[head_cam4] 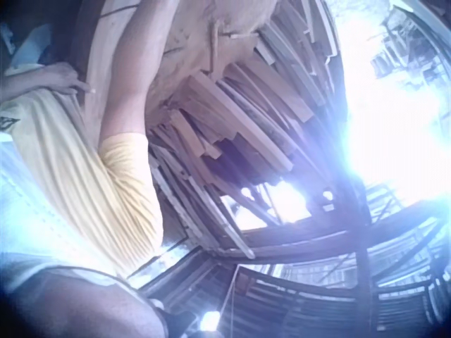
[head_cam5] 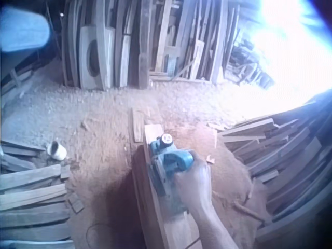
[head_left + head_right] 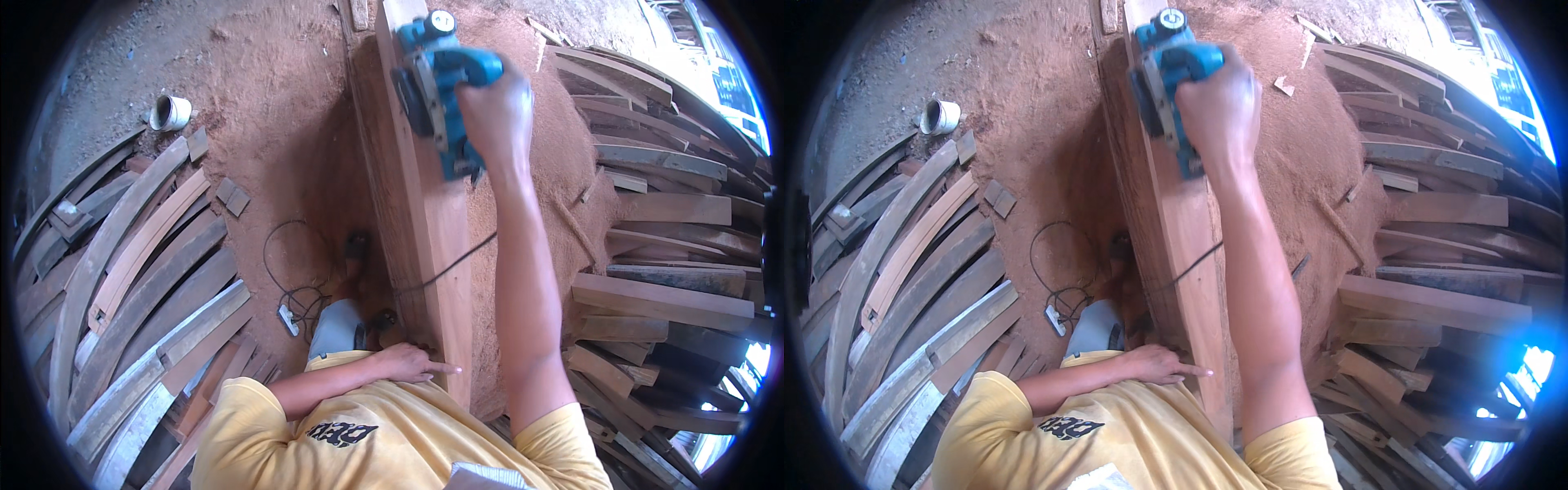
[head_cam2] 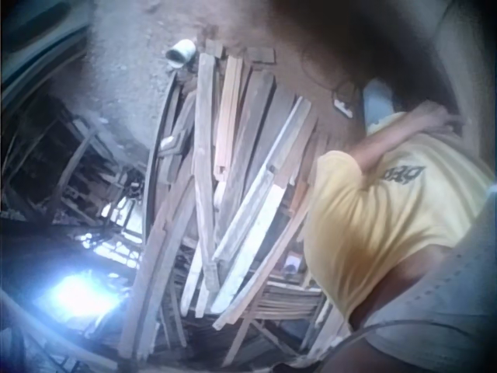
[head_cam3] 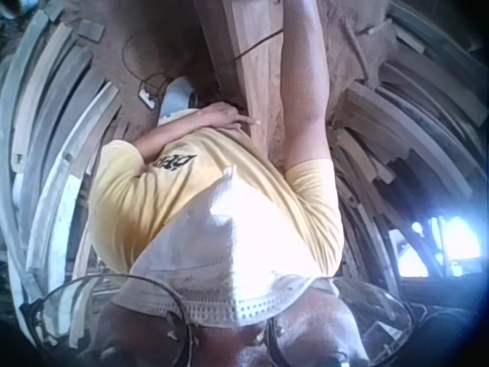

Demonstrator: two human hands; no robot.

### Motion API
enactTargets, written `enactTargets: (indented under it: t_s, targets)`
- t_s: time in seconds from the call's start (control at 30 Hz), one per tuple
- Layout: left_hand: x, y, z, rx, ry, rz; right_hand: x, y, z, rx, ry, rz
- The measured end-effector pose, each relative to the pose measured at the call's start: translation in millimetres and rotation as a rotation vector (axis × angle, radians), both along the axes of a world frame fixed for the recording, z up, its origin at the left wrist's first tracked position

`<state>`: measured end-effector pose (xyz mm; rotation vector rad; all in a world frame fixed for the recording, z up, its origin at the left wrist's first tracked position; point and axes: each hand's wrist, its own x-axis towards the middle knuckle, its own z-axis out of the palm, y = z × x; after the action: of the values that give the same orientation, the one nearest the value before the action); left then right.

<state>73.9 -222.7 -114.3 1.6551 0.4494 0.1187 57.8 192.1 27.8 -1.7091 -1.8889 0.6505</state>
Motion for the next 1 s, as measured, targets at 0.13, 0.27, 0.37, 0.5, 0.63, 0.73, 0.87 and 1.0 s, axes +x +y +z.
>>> enactTargets:
  t_s: [0.13, 0.27, 0.37, 0.5, 0.63, 0.73, 0.87, 1.0]
  targets:
    - [5, -4, -8, -0.083, -0.050, 0.061, -35, 89, -36, 0.048, -0.268, -0.004]
    - [10, -22, -18, 0.112, -0.079, 0.179, -85, 173, -27, 0.195, -0.135, -0.011]
    - [8, -22, -7, 0.124, -0.040, 0.187, -105, 207, -19, 0.180, -0.025, -0.021]
    - [-7, -30, -2, 0.064, -0.095, 0.457, -99, 185, -8, 0.064, -0.032, 0.088]
    - [-46, -28, -2, 0.044, -0.114, 0.927, -22, 113, -13, 0.001, -0.057, 0.060]
    - [-78, -25, -16, 0.271, 0.022, 1.280, 53, -38, -12, -0.020, -0.100, 0.037]
    - [-84, 35, -22, 0.149, -0.048, 1.546, 185, -301, 1, -0.098, -0.081, 0.098]
    - [-57, 131, -40, 0.045, 0.000, 1.521, 314, -543, 23, -0.269, -0.054, -0.016]
